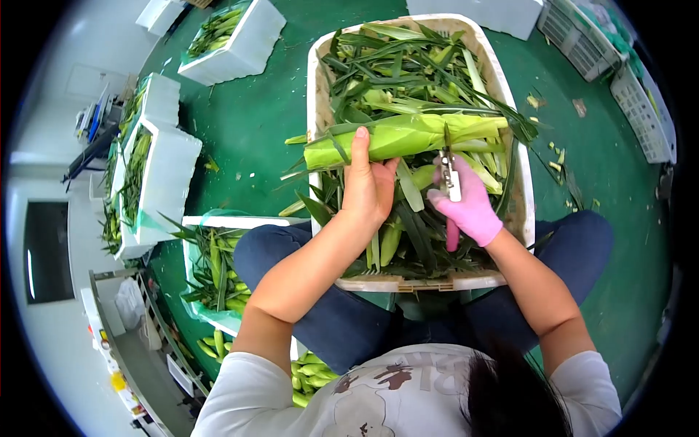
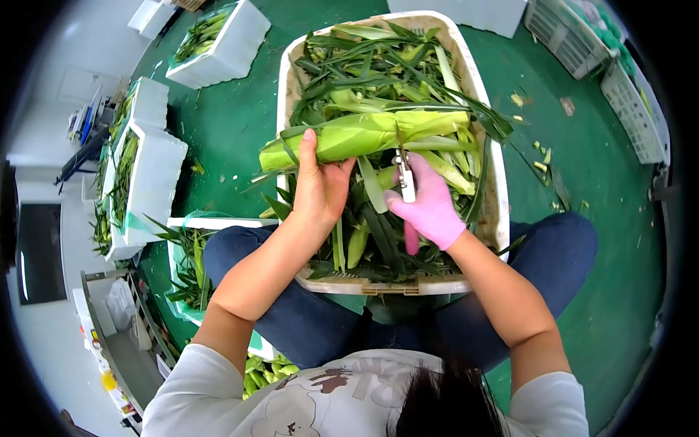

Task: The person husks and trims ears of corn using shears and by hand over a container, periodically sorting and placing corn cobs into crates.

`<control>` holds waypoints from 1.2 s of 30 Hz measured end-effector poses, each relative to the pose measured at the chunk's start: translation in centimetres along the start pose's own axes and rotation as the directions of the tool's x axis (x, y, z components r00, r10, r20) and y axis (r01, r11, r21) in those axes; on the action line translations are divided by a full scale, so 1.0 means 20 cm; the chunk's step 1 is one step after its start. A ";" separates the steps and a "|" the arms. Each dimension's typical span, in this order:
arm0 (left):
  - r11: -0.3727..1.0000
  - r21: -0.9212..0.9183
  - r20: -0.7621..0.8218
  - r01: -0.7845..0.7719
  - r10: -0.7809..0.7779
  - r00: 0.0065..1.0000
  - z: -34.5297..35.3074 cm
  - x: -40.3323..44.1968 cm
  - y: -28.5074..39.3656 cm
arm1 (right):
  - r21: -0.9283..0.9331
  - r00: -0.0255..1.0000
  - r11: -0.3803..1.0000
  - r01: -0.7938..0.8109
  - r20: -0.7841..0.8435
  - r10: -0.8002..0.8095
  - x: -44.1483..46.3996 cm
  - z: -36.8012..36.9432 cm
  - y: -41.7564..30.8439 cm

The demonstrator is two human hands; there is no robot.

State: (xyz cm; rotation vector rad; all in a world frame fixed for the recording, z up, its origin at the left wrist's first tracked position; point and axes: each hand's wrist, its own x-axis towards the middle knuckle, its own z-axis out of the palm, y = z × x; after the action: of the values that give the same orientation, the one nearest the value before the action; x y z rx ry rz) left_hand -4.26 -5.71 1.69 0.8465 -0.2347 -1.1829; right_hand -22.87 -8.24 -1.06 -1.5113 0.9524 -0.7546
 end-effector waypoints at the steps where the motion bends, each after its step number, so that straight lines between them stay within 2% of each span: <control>1: 1.000 -0.018 -0.030 0.010 -0.011 0.999 0.01 -0.01 0.01 | 0.012 0.999 1.000 -0.008 0.036 0.008 0.00 -0.02 -0.01; 5: 0.992 -0.100 -0.079 0.082 -0.091 0.993 -0.01 -0.04 0.08 | 0.108 0.979 0.988 -0.110 0.184 0.089 -0.09 -0.02 -0.10; 8: 0.987 -0.147 -0.096 0.071 -0.085 0.992 -0.02 -0.09 0.13 | 0.140 0.949 0.969 -0.201 0.272 0.158 -0.16 -0.02 -0.17; 9: 0.987 -0.149 -0.087 0.066 -0.080 0.993 -0.03 -0.10 0.14 | 0.089 0.957 0.984 -0.152 0.262 0.124 -0.17 -0.01 -0.16; 10: 0.986 -0.152 -0.074 0.067 -0.079 0.994 -0.04 -0.12 0.15 | 0.110 0.950 0.979 -0.172 0.281 0.136 -0.18 -0.01 -0.19; 12: 0.983 -0.172 -0.115 0.057 -0.077 0.990 -0.04 -0.13 0.16 | 0.019 0.949 0.990 -0.141 0.287 0.129 -0.18 0.02 -0.18; 14: 0.978 -0.200 -0.149 0.063 -0.094 0.984 -0.10 -0.12 0.15 | -0.141 0.966 0.989 0.038 0.258 -0.001 -0.15 0.06 -0.17; 15: 0.976 -0.211 -0.173 0.058 -0.096 0.980 -0.11 -0.11 0.16 | -0.174 0.964 0.983 0.065 0.266 -0.017 -0.14 0.06 -0.18; 18: 0.959 -0.240 -0.236 0.153 -0.210 0.949 -0.11 -0.11 0.24 | -0.301 0.938 0.946 0.119 0.346 -0.008 -0.12 0.08 -0.27; 19: 0.902 -0.284 -0.105 0.325 -0.366 0.925 -0.11 -0.12 0.27 | -0.172 0.782 0.972 -0.158 0.580 0.230 -0.13 0.03 -0.38; 20: 0.832 -0.276 -0.069 0.481 -0.517 0.853 -0.14 -0.13 0.26 | -0.111 0.700 0.969 -0.219 0.674 0.236 -0.15 0.02 -0.39; 22: 0.800 -0.254 0.025 0.543 -0.556 0.831 -0.13 -0.17 0.21 | -0.039 0.523 0.916 -0.399 0.811 0.263 -0.19 -0.02 -0.42; 23: 0.741 -0.340 0.091 0.579 -0.587 0.804 -0.10 -0.19 0.21 | 0.010 0.478 0.893 -0.450 0.848 0.231 -0.21 -0.03 -0.40; 24: 0.731 -0.318 0.190 0.603 -0.574 0.796 -0.10 -0.20 0.21 | 0.058 0.408 0.887 -0.457 0.900 0.151 -0.19 -0.07 -0.42; 26: 0.679 -0.348 0.425 0.647 -0.501 0.754 -0.12 -0.22 0.16 | 0.042 0.304 0.924 -0.381 0.949 0.082 -0.18 -0.07 -0.42; 29: 0.725 -0.306 0.424 0.617 -0.476 0.770 -0.11 -0.23 0.16 | 0.218 0.331 0.689 -0.691 0.943 0.033 -0.28 -0.06 -0.35; 32: 0.871 -0.188 0.324 0.454 -0.382 0.866 -0.05 -0.26 0.25 | 0.296 0.316 0.496 -0.816 0.948 -0.047 -0.29 -0.06 -0.32; 33: 0.894 -0.164 0.331 0.416 -0.348 0.877 -0.08 -0.25 0.26 | 0.315 0.319 0.481 -0.818 0.945 -0.076 -0.29 -0.07 -0.32; 34: 0.839 -0.310 0.321 0.447 -0.350 0.880 -0.11 -0.25 0.25 | 0.444 0.506 0.421 -0.790 0.861 0.041 -0.35 -0.06 -0.24; 35: 0.893 -0.316 0.248 0.320 -0.248 0.937 -0.13 -0.23 0.30 | 0.572 0.660 0.377 -0.729 0.733 0.165 -0.46 -0.04 -0.12; 36: 0.931 -0.312 0.175 0.188 -0.138 0.975 -0.15 -0.22 0.35 | 0.610 0.678 0.344 -0.714 0.725 0.120 -0.42 -0.03 -0.20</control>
State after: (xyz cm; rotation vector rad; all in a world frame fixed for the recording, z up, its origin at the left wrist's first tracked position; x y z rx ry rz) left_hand 0.81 0.39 5.65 0.4921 -0.0862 -1.3985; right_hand -26.63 -0.89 3.32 -0.3867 0.3174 -0.2143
